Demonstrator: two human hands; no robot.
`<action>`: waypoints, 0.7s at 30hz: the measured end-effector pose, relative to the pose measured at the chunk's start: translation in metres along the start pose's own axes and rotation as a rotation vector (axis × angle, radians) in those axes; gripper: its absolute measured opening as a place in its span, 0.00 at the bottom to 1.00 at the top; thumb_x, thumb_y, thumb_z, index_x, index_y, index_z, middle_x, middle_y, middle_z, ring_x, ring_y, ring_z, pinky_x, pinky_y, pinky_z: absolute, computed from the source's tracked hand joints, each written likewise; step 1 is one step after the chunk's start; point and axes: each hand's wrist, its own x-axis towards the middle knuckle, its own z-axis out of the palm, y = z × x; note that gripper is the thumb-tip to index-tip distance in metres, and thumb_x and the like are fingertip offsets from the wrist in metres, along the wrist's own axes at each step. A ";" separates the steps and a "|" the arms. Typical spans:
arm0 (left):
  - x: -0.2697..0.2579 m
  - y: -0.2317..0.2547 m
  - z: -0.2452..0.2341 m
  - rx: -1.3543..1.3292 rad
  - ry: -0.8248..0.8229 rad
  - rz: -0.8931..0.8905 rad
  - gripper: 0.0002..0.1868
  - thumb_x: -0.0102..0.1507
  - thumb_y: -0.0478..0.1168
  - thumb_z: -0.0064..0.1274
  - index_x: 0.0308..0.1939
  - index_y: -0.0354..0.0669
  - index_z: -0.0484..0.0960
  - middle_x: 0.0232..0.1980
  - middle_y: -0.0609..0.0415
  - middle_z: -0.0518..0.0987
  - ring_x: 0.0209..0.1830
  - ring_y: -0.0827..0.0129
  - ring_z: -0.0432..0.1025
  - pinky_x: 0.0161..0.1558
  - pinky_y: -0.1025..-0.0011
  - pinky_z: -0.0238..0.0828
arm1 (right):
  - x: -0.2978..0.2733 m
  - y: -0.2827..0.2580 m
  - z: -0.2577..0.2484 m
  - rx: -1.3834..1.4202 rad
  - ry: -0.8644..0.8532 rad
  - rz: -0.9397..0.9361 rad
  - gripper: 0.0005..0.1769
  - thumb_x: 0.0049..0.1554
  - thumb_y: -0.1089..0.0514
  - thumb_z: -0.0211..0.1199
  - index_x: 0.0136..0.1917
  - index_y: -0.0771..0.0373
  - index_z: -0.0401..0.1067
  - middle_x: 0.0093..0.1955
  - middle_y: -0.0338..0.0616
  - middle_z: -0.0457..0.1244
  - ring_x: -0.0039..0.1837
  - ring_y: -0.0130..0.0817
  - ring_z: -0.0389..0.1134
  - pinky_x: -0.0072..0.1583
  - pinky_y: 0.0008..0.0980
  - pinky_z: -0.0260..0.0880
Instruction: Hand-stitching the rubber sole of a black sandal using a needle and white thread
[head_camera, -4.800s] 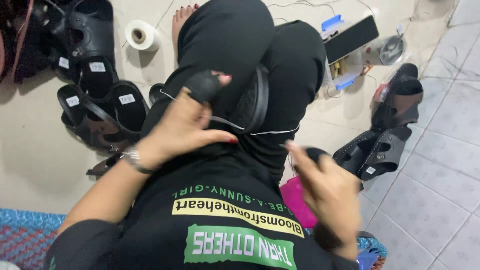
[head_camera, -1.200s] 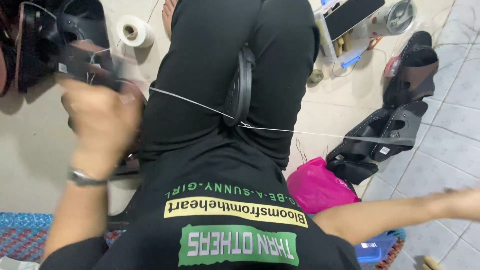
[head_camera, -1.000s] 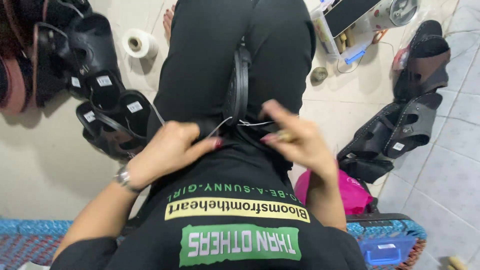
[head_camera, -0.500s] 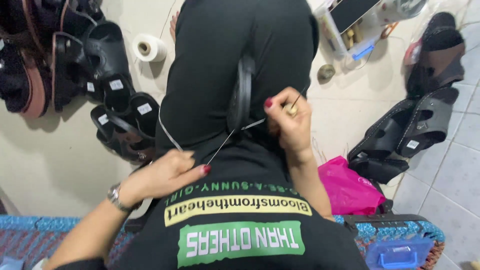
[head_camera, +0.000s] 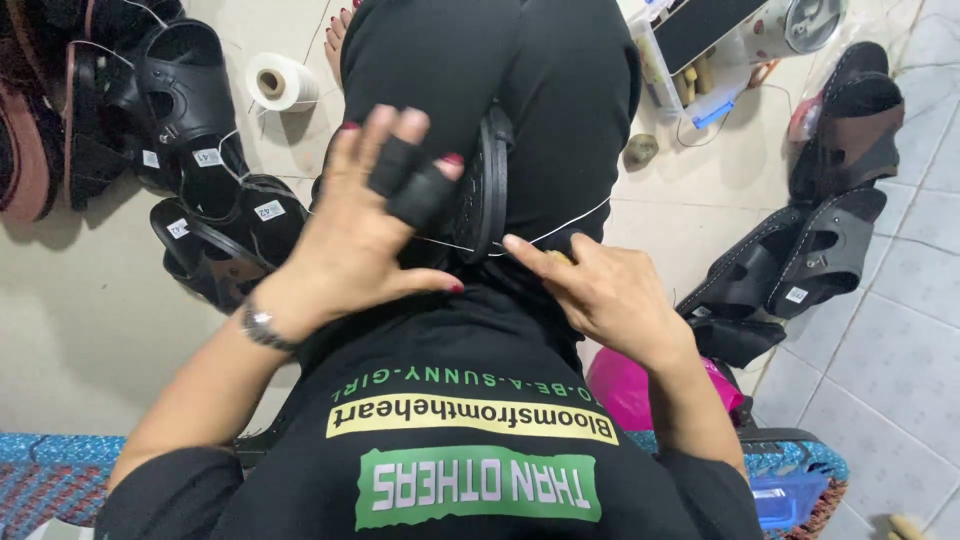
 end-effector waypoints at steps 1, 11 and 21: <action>0.006 0.002 0.013 0.029 -0.001 0.122 0.58 0.45 0.64 0.75 0.74 0.49 0.70 0.81 0.39 0.49 0.82 0.44 0.38 0.77 0.43 0.28 | 0.001 0.000 0.000 -0.006 0.000 -0.010 0.30 0.56 0.58 0.62 0.72 0.44 0.68 0.32 0.38 0.51 0.27 0.32 0.52 0.30 0.33 0.55; 0.014 -0.010 0.032 -0.019 0.062 0.215 0.48 0.51 0.61 0.72 0.72 0.50 0.75 0.79 0.49 0.62 0.81 0.49 0.35 0.75 0.45 0.18 | 0.013 0.001 -0.015 -0.010 0.002 -0.051 0.28 0.54 0.58 0.63 0.68 0.44 0.74 0.30 0.37 0.52 0.27 0.32 0.54 0.30 0.33 0.55; -0.051 0.019 0.010 -0.419 -0.075 -0.161 0.15 0.60 0.46 0.64 0.44 0.41 0.88 0.22 0.51 0.80 0.19 0.68 0.71 0.23 0.69 0.67 | -0.004 0.010 0.035 0.654 0.208 0.074 0.35 0.51 0.60 0.73 0.70 0.64 0.66 0.63 0.52 0.67 0.53 0.44 0.72 0.56 0.39 0.72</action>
